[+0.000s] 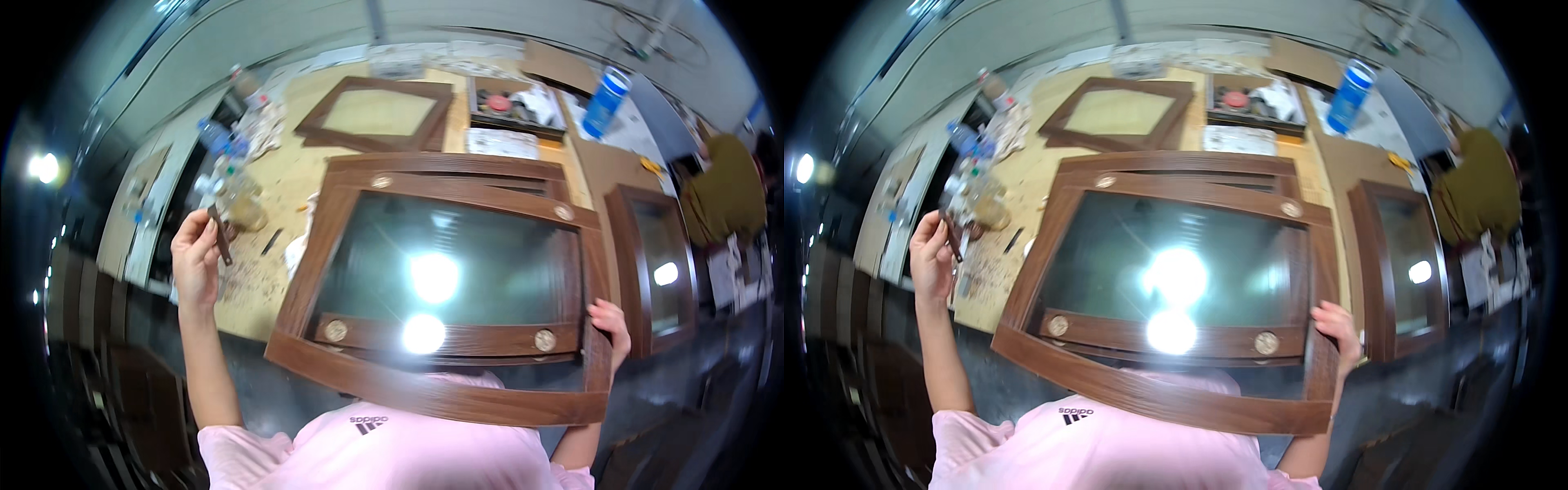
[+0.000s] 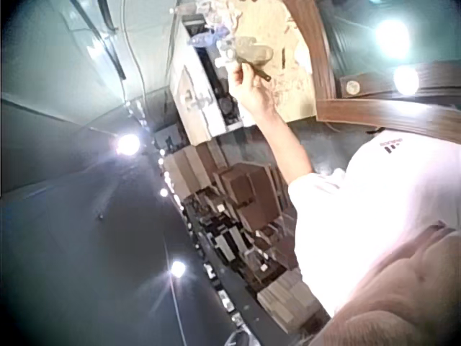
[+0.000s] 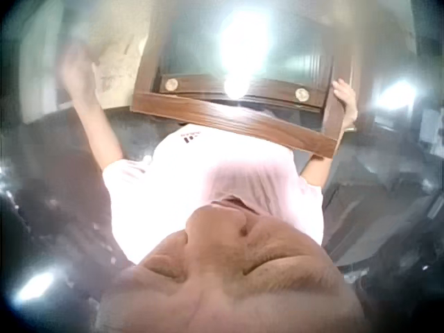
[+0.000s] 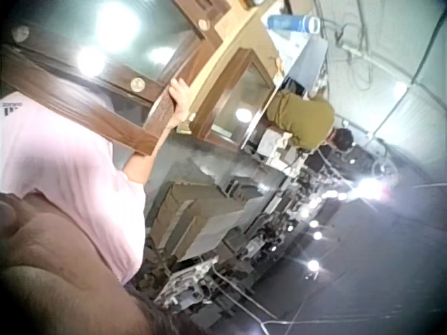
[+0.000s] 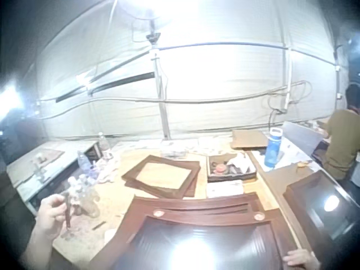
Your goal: The person wipes the wooden frames of windows with a cloth and then inserts glass panes into the frames.
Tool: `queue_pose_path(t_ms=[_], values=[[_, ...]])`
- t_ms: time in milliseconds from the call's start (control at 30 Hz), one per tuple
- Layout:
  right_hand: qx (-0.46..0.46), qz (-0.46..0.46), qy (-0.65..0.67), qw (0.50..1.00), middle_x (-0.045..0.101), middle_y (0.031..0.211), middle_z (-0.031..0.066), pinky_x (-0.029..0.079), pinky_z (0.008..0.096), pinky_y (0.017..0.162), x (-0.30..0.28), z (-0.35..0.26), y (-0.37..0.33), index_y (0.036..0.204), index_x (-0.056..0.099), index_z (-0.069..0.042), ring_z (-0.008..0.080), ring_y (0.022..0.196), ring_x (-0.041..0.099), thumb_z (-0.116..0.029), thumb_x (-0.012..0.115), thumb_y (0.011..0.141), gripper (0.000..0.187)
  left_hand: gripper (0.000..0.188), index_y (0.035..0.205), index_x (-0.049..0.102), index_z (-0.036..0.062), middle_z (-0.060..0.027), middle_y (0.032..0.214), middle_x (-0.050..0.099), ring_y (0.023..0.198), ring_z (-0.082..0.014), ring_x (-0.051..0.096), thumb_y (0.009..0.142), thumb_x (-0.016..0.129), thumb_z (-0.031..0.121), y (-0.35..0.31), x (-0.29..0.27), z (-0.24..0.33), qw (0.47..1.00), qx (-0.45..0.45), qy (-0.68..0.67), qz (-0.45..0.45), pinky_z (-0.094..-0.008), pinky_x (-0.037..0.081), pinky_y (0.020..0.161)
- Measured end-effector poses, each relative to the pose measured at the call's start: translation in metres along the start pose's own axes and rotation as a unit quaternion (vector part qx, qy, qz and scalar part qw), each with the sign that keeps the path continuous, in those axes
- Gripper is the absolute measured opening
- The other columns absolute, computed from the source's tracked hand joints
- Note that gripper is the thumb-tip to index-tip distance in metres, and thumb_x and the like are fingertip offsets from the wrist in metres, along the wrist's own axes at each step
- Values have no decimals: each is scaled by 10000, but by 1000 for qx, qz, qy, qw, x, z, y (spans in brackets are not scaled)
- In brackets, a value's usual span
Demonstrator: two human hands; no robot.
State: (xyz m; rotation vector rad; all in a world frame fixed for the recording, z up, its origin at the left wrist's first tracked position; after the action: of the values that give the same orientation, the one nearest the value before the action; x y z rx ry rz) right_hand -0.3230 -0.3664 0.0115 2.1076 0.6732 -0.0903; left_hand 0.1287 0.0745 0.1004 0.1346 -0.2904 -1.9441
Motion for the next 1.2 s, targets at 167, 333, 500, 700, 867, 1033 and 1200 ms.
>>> queue_pose_path(t_ms=[167,333,500,700,867,1033,1200], values=[[-7,-17,-37,999,695,1003,156,484,473,966,2,-3,4,930,558,-39,347,1048,639,-105,699,841,179,181,1134,648,27,-1,900,655,716,-54,581,957,633,59,-43,-97,-62,987,-22,21,161,-206,461,562],[-23,-62,-61,996,692,1041,162,459,475,1013,1,-1,5,962,542,-34,350,1095,629,-89,712,831,222,159,1076,698,14,40,796,615,618,-34,493,922,659,20,-81,-139,-145,965,-78,125,215,-205,394,530],[-51,-96,-62,992,662,1147,180,445,493,1037,-5,13,0,1023,549,-19,362,1151,608,-154,725,849,282,144,1030,727,13,51,750,595,624,-41,487,907,653,10,-102,-166,-218,931,-129,238,245,-218,387,555],[-35,-66,-78,994,679,1097,182,440,515,1044,-19,27,-9,1005,550,-21,374,1148,610,-190,704,867,267,139,1010,725,-20,37,756,627,676,-48,527,887,667,9,-96,-138,-215,948,-113,205,217,-221,437,632],[-42,-75,-95,992,684,1073,182,445,520,1040,-12,18,-2,989,551,-29,376,1122,619,-208,697,869,261,183,1043,719,-27,0,782,671,714,-56,568,880,690,51,-93,-158,-219,927,-149,277,202,-226,462,670],[-29,-66,-75,995,678,1074,180,433,513,1060,-6,11,3,965,535,-30,360,1128,615,-166,699,855,240,273,1120,721,-7,-97,957,730,919,-165,679,899,686,150,-100,-154,-212,924,-121,310,187,-297,516,823],[-7,-81,-92,992,681,1065,185,433,504,1060,-17,10,5,936,524,-25,358,1129,617,-137,702,848,228,362,1007,742,-19,-129,1052,704,1003,-254,634,861,754,312,-111,1,-7,983,159,80,-36,-388,472,928]])
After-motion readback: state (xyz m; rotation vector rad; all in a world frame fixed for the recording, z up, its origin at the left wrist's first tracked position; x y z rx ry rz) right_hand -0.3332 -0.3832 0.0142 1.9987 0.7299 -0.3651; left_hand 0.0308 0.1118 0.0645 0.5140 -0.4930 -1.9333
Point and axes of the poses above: each hand's wrist, its own y-axis towards the middle knuckle, its own x-axis out of the palm, z = x × y, the point moved 9 cm from there along y, towards the middle knuckle
